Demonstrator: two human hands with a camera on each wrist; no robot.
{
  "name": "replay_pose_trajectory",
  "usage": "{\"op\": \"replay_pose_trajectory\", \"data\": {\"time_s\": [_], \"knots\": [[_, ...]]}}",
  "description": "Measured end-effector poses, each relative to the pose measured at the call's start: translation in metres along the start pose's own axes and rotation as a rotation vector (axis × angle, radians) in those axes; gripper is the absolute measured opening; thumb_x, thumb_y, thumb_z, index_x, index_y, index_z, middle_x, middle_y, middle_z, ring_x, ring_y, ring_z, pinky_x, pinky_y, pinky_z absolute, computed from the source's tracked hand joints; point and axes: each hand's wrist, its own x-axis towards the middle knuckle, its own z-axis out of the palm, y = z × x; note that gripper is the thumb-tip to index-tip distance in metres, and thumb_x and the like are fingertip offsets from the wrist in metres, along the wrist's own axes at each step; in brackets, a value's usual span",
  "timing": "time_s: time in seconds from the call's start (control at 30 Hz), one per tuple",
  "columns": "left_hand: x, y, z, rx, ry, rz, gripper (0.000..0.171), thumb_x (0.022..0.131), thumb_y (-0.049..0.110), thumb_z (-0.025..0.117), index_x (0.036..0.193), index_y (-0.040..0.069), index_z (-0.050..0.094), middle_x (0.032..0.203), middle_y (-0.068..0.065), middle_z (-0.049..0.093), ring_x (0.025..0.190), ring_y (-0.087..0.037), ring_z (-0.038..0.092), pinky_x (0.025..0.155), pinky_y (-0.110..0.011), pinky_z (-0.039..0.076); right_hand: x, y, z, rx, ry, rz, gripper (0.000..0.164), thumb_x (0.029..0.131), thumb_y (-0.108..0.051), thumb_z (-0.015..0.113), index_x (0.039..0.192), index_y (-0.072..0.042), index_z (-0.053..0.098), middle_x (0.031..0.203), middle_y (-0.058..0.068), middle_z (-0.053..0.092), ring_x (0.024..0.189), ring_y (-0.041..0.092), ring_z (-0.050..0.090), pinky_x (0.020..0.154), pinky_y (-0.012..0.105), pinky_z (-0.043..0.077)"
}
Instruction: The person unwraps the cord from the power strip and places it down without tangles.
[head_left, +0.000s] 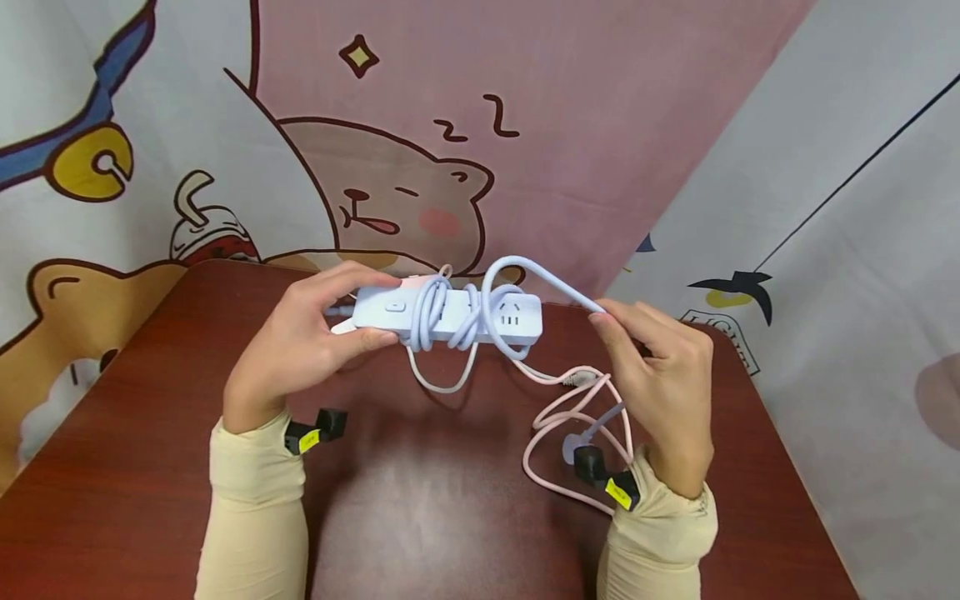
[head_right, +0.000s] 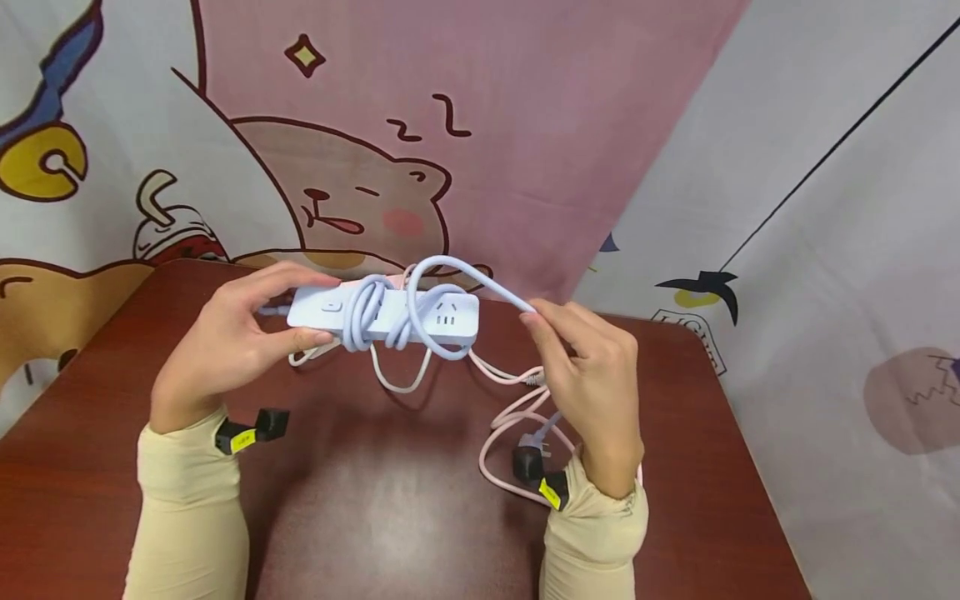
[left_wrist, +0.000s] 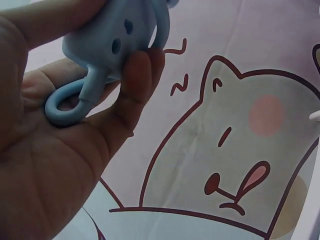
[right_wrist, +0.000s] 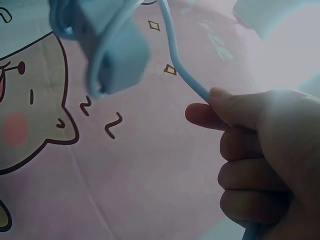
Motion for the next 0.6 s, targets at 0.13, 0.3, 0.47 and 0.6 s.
{"op": "replay_pose_trajectory", "data": {"time_s": [0.13,0.3,0.47,0.6], "knots": [[0.000,-0.002,0.000,0.010,0.026,-0.013,0.047,0.081,0.014,0.087,0.125,0.018,0.070,0.114,0.006,0.068,0.090,-0.012,0.058,0.073,-0.020,0.053,-0.001,-0.006,-0.003,0.065,-0.013,-0.035,0.014,0.085,0.003,0.078,0.097,-0.003,0.081,0.060,-0.001,0.050,0.057,0.000,0.035,0.055,0.014,0.024],[0.000,-0.003,-0.002,0.024,0.078,-0.001,0.048,0.081,0.009,0.086,0.126,0.014,0.069,0.113,0.003,0.069,0.090,-0.010,0.058,0.077,-0.014,0.052,-0.004,-0.009,-0.007,0.153,-0.077,-0.093,0.014,0.087,-0.005,0.078,0.100,-0.002,0.081,0.061,-0.003,0.051,0.058,-0.002,0.036,0.054,0.015,0.026],[-0.001,-0.006,-0.006,0.043,0.146,0.017,0.050,0.080,0.005,0.086,0.126,0.011,0.069,0.115,0.000,0.070,0.092,-0.007,0.058,0.081,-0.011,0.049,-0.004,-0.005,-0.011,0.190,-0.148,-0.130,0.012,0.089,-0.008,0.078,0.098,-0.001,0.081,0.063,-0.003,0.055,0.060,-0.002,0.039,0.055,0.014,0.028],[-0.002,-0.008,-0.009,0.047,0.185,0.021,0.051,0.078,0.003,0.087,0.125,0.010,0.070,0.115,-0.001,0.070,0.094,-0.003,0.059,0.081,-0.010,0.049,-0.005,-0.003,-0.014,0.186,-0.217,-0.122,0.013,0.086,-0.001,0.079,0.098,-0.003,0.081,0.066,-0.004,0.058,0.062,-0.003,0.041,0.056,0.014,0.030]]}}
